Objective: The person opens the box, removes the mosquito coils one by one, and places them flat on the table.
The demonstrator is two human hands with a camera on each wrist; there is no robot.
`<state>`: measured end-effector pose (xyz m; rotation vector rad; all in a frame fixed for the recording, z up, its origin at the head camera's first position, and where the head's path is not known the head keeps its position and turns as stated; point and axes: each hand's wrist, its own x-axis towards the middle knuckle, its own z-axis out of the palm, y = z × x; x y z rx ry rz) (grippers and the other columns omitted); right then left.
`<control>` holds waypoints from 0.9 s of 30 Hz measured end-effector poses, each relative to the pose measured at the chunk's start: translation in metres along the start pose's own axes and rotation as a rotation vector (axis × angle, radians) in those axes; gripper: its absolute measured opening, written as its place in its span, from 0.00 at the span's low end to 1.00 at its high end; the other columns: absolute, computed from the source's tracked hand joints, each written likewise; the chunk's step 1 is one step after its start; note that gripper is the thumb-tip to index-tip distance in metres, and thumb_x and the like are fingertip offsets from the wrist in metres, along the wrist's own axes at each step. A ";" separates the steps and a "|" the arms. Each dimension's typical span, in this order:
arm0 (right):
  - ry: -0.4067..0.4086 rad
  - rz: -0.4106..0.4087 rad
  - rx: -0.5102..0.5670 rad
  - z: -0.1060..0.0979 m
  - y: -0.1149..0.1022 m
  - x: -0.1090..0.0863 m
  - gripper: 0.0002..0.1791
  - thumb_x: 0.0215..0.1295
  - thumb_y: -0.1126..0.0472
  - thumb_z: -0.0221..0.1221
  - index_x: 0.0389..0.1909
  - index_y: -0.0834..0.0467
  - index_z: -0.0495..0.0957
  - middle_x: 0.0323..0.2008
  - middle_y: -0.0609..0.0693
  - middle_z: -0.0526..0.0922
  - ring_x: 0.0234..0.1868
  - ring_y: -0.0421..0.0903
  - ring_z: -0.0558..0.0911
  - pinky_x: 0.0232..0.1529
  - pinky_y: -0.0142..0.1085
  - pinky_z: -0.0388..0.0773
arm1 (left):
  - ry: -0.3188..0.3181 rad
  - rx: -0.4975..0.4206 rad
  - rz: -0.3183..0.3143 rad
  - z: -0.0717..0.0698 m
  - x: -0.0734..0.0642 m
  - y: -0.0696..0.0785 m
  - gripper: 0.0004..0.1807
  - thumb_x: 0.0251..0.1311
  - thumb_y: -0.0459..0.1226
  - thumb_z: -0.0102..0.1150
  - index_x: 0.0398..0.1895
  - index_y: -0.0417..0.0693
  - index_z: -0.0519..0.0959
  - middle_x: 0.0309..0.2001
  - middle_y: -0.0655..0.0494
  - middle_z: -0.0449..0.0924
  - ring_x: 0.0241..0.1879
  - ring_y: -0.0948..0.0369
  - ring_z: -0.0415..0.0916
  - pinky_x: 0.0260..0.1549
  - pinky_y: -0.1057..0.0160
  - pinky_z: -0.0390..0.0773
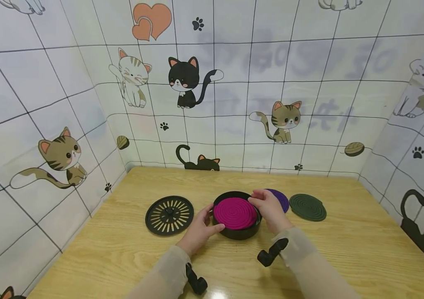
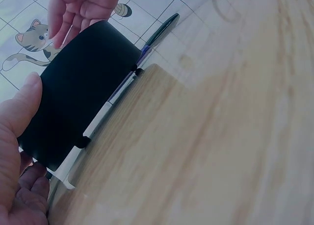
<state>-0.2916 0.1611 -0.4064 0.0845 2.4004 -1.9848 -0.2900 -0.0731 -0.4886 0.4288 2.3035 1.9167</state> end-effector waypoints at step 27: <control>-0.025 0.016 -0.141 0.016 0.004 0.009 0.27 0.68 0.64 0.55 0.66 0.68 0.62 0.63 0.65 0.67 0.64 0.61 0.66 0.62 0.53 0.67 | -0.011 -0.009 0.002 0.000 0.001 -0.006 0.49 0.53 0.49 0.70 0.74 0.47 0.54 0.71 0.50 0.58 0.70 0.52 0.55 0.69 0.52 0.56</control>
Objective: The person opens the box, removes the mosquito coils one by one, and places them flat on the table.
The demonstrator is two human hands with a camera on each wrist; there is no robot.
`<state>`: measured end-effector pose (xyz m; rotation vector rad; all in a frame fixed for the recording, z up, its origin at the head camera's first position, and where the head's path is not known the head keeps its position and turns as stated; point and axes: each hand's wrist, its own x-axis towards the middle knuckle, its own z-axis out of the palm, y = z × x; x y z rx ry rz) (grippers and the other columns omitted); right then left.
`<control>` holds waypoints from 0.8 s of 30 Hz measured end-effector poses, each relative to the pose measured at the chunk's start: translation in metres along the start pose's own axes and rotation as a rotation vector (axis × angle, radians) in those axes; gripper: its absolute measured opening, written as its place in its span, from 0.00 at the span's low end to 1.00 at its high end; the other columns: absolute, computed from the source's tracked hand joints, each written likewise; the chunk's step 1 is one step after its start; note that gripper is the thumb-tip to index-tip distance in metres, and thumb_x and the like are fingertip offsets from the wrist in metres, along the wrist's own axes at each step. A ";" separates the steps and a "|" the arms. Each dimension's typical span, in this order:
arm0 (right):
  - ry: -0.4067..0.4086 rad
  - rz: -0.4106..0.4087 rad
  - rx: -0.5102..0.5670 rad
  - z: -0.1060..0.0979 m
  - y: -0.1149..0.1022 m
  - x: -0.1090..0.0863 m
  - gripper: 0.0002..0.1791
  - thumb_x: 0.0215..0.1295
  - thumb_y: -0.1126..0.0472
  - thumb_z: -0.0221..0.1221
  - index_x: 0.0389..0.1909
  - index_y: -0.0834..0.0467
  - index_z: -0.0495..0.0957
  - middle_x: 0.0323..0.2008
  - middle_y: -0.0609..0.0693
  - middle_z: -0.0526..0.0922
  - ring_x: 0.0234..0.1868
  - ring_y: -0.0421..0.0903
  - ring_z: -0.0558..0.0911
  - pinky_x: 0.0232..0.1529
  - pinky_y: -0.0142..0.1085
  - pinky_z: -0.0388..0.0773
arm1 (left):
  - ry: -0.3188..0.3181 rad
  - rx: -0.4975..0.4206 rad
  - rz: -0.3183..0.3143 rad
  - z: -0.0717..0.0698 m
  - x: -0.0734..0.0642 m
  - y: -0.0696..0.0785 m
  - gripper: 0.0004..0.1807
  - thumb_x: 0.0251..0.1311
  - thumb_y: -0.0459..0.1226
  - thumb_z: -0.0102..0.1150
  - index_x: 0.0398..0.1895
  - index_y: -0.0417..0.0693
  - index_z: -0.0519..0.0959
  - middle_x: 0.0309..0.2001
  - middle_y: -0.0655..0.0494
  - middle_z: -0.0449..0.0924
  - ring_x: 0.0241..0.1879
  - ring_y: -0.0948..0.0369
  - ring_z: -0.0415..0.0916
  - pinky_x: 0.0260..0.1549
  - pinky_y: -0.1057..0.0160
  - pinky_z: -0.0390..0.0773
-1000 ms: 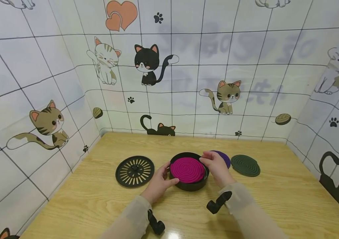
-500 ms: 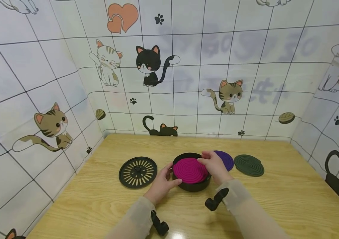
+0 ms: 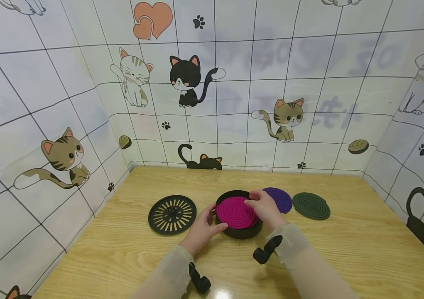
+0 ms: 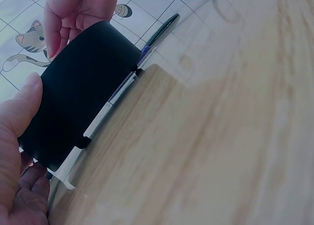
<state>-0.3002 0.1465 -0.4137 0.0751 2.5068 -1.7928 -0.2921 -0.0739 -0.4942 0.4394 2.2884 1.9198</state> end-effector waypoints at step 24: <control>0.086 -0.004 0.240 0.007 0.005 0.004 0.28 0.64 0.76 0.52 0.66 0.65 0.64 0.64 0.61 0.66 0.65 0.57 0.66 0.62 0.46 0.69 | -0.001 0.008 0.003 0.000 -0.001 0.001 0.51 0.53 0.51 0.70 0.75 0.46 0.53 0.71 0.49 0.58 0.70 0.51 0.56 0.69 0.51 0.56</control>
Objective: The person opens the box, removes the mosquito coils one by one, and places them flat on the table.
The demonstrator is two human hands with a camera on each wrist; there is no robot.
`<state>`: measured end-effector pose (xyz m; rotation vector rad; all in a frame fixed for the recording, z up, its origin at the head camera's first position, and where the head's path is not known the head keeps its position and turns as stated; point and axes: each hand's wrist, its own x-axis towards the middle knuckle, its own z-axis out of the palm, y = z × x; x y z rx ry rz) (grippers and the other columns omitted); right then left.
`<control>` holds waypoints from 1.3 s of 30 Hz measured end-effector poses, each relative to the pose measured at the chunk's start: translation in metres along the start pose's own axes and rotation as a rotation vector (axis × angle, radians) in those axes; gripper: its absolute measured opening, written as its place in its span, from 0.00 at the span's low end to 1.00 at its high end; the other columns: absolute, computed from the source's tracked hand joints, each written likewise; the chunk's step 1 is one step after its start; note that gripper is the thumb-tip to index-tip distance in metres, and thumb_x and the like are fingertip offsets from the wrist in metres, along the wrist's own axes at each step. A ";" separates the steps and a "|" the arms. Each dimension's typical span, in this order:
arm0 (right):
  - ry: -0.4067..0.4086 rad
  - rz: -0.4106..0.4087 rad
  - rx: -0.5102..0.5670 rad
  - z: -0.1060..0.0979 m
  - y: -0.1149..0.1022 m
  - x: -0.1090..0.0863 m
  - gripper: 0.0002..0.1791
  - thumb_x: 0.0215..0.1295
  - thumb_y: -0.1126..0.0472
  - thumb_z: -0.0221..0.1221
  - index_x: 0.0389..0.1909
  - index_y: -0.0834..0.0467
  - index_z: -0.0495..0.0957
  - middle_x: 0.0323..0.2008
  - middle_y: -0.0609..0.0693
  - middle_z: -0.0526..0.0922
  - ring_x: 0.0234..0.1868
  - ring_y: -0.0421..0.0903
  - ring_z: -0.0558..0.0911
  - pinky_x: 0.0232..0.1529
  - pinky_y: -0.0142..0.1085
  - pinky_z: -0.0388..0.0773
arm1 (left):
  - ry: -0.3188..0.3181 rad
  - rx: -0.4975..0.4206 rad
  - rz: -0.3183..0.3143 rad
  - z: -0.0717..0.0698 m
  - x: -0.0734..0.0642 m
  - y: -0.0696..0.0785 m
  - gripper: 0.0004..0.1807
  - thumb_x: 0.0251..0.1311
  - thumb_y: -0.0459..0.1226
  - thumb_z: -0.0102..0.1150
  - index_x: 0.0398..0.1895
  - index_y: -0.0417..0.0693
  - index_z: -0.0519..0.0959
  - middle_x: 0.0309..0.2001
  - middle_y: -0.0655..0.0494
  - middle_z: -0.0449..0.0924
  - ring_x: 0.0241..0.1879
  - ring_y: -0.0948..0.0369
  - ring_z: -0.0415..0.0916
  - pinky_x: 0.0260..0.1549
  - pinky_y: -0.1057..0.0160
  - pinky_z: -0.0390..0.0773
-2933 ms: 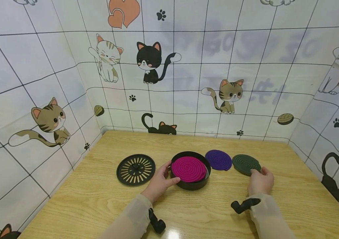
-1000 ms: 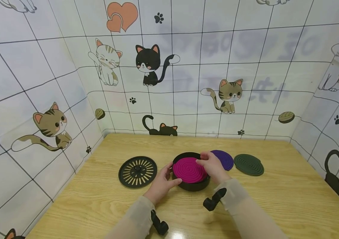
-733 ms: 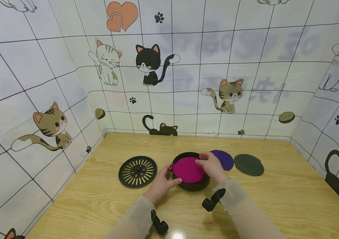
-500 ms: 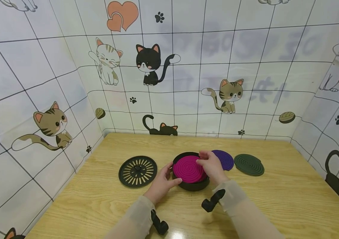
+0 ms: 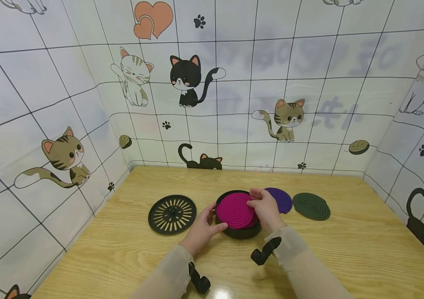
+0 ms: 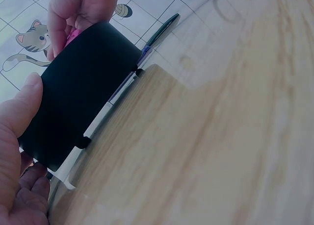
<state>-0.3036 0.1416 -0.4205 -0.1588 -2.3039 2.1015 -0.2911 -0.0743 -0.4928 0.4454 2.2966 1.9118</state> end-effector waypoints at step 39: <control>-0.143 0.128 0.162 -0.003 -0.006 -0.006 0.30 0.64 0.77 0.50 0.68 0.66 0.60 0.54 0.62 0.70 0.38 0.44 0.79 0.33 0.33 0.80 | 0.014 0.006 -0.016 0.000 0.001 0.001 0.49 0.53 0.49 0.70 0.74 0.47 0.55 0.69 0.47 0.61 0.69 0.50 0.58 0.67 0.48 0.58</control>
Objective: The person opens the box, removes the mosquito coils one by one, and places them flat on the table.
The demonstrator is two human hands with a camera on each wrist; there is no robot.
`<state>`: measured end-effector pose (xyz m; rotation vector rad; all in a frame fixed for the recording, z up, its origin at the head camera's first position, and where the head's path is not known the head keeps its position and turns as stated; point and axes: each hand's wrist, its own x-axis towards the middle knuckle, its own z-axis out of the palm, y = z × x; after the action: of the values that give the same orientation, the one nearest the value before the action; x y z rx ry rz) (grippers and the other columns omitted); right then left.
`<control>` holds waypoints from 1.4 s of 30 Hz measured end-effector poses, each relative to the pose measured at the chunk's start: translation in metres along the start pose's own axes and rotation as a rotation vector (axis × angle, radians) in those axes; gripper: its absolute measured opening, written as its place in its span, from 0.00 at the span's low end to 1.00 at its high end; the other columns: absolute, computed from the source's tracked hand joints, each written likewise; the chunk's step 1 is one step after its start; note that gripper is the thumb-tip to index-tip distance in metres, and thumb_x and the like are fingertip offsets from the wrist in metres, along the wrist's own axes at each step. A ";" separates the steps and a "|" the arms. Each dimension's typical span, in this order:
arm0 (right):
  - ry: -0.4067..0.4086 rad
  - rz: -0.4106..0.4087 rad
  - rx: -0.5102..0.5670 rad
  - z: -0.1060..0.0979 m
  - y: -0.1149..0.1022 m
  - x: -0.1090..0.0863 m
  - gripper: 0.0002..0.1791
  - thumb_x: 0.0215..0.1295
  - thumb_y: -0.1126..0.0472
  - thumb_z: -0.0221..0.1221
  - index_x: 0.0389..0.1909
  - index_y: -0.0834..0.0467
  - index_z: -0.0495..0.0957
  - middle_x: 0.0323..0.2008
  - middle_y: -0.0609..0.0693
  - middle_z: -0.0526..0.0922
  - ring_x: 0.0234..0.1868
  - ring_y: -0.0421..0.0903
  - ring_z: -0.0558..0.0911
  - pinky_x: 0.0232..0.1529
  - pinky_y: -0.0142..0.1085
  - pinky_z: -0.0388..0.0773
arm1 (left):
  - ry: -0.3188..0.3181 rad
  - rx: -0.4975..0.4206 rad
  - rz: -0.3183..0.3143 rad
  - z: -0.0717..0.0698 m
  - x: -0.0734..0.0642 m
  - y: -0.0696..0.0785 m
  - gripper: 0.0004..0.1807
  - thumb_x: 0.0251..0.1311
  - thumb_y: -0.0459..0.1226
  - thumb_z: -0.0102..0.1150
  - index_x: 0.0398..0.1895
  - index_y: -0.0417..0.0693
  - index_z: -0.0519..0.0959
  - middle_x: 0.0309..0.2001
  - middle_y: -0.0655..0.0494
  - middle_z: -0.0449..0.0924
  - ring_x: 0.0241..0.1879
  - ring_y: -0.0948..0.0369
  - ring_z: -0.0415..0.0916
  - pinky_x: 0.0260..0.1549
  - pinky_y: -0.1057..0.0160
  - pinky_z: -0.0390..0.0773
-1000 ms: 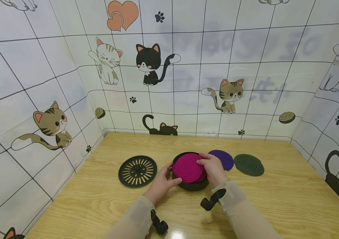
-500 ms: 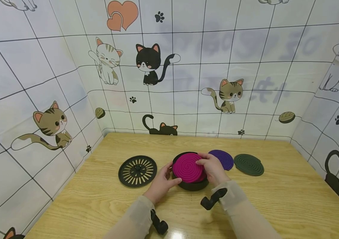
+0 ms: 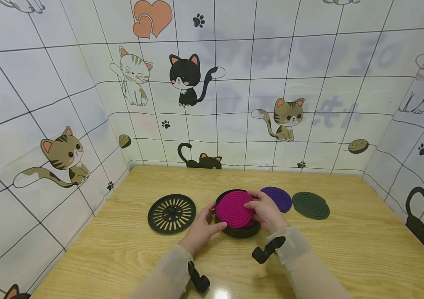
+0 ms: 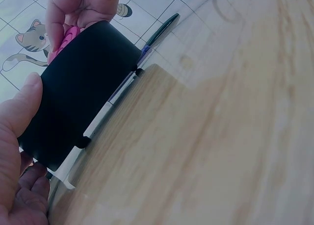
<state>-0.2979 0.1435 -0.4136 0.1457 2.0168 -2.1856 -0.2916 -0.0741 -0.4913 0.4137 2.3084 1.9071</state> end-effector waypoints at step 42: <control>0.062 -0.002 0.049 0.000 0.005 0.001 0.32 0.62 0.77 0.53 0.68 0.66 0.58 0.41 0.57 0.77 0.25 0.42 0.80 0.23 0.32 0.78 | -0.017 -0.009 0.006 -0.001 -0.012 0.024 0.46 0.57 0.43 0.68 0.74 0.40 0.53 0.71 0.44 0.58 0.70 0.48 0.56 0.68 0.49 0.57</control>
<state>-0.2976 0.1426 -0.4187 0.2201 1.9966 -2.2597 -0.2767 -0.0742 -0.4683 0.4352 2.2896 1.9080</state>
